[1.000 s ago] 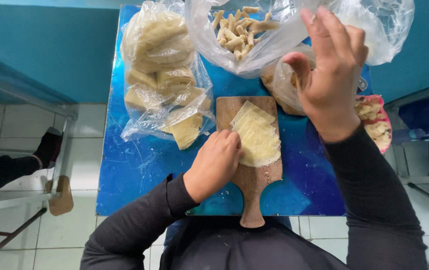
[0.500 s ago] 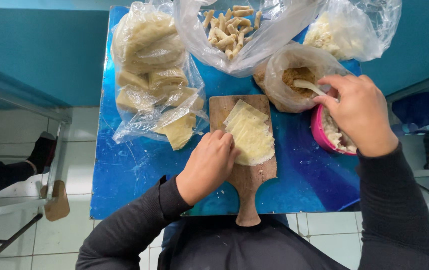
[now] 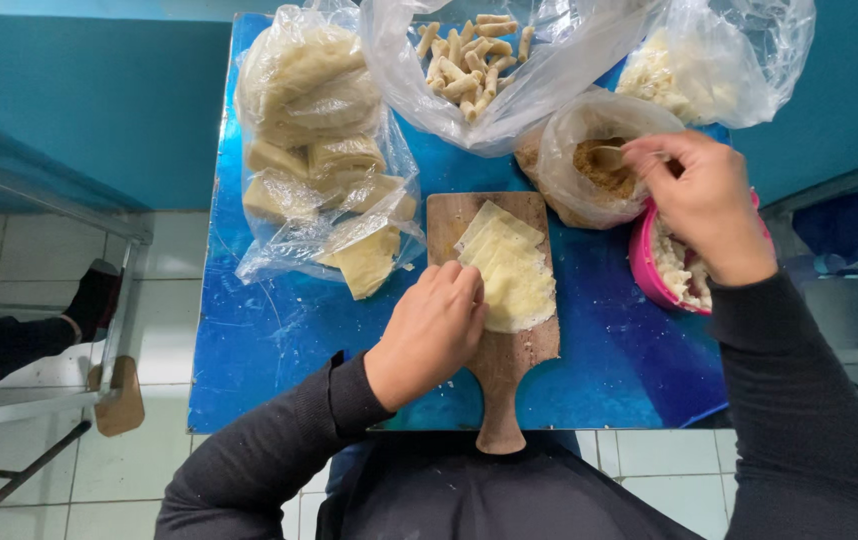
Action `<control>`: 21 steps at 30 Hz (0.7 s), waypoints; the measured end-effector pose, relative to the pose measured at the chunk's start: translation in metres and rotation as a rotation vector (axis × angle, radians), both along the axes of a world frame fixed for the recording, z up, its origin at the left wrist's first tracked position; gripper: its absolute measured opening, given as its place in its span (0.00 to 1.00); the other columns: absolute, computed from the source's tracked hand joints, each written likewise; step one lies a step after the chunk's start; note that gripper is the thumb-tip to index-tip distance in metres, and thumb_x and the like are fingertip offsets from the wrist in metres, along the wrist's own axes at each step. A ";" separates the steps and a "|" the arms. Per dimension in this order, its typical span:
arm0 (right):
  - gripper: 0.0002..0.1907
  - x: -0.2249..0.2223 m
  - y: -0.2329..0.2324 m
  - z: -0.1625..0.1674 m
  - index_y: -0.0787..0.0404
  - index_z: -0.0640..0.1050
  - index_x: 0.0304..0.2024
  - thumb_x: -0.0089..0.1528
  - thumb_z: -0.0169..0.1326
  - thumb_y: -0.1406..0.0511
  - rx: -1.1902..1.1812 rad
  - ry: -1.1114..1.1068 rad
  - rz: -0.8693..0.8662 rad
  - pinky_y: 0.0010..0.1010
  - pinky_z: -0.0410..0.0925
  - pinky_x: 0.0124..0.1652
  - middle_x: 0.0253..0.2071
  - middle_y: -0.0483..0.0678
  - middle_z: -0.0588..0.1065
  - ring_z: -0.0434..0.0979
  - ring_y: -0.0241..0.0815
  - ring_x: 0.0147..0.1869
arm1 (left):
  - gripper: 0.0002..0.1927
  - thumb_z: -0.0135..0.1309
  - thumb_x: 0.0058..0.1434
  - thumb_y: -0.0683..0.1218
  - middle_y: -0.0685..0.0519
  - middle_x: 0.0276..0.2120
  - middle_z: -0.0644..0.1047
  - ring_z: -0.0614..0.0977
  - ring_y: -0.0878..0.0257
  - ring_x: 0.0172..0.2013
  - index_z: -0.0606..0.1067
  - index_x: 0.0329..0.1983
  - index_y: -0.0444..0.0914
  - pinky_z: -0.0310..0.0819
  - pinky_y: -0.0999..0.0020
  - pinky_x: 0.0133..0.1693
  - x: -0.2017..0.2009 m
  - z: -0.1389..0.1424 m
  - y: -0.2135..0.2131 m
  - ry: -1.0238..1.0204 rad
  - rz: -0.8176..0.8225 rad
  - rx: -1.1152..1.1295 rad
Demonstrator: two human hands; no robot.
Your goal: The person sits at a low blue table assembling filled snacks. They take thin square wrappers, spoon filling from a pink bowl onto a wrapper, fold the wrapper over the filling by hand, and place the folded pieces into a plastic bag, repeating the cycle.
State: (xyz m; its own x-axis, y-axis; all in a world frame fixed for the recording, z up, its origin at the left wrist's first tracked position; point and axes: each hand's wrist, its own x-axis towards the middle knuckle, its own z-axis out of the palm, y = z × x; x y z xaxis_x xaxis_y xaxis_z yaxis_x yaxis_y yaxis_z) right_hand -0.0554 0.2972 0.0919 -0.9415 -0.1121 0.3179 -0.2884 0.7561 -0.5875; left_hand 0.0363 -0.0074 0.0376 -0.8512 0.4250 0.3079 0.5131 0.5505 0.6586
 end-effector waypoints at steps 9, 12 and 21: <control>0.12 -0.012 0.028 -0.027 0.64 0.82 0.47 0.75 0.53 0.62 -0.386 -0.192 -0.157 0.19 0.64 0.31 0.31 0.42 0.77 0.70 0.25 0.30 | 0.10 0.53 0.62 0.40 0.41 0.34 0.76 0.79 0.42 0.38 0.67 0.43 0.35 0.72 0.51 0.39 0.000 0.003 0.003 -0.100 -0.022 0.116; 0.11 -0.013 0.038 -0.028 0.65 0.81 0.46 0.75 0.53 0.63 -0.584 -0.220 -0.203 0.18 0.62 0.30 0.33 0.41 0.77 0.68 0.24 0.28 | 0.09 0.52 0.62 0.40 0.40 0.35 0.76 0.79 0.41 0.39 0.67 0.44 0.35 0.72 0.50 0.39 0.000 0.005 0.002 -0.111 -0.016 0.135; 0.10 -0.007 0.034 -0.032 0.65 0.82 0.46 0.73 0.53 0.64 -0.540 -0.286 -0.158 0.17 0.60 0.29 0.32 0.43 0.77 0.67 0.24 0.28 | 0.09 0.50 0.62 0.38 0.39 0.38 0.76 0.80 0.40 0.37 0.67 0.45 0.35 0.74 0.50 0.36 -0.001 0.007 0.004 -0.144 -0.007 0.160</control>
State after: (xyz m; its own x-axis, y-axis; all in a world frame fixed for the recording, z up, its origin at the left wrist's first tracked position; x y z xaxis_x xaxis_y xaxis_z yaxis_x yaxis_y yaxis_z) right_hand -0.0623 0.3311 0.0596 -0.9897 0.1413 0.0239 0.0277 0.3523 -0.9355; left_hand 0.0354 -0.0037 0.0445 -0.8885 0.3867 0.2471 0.4107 0.4301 0.8039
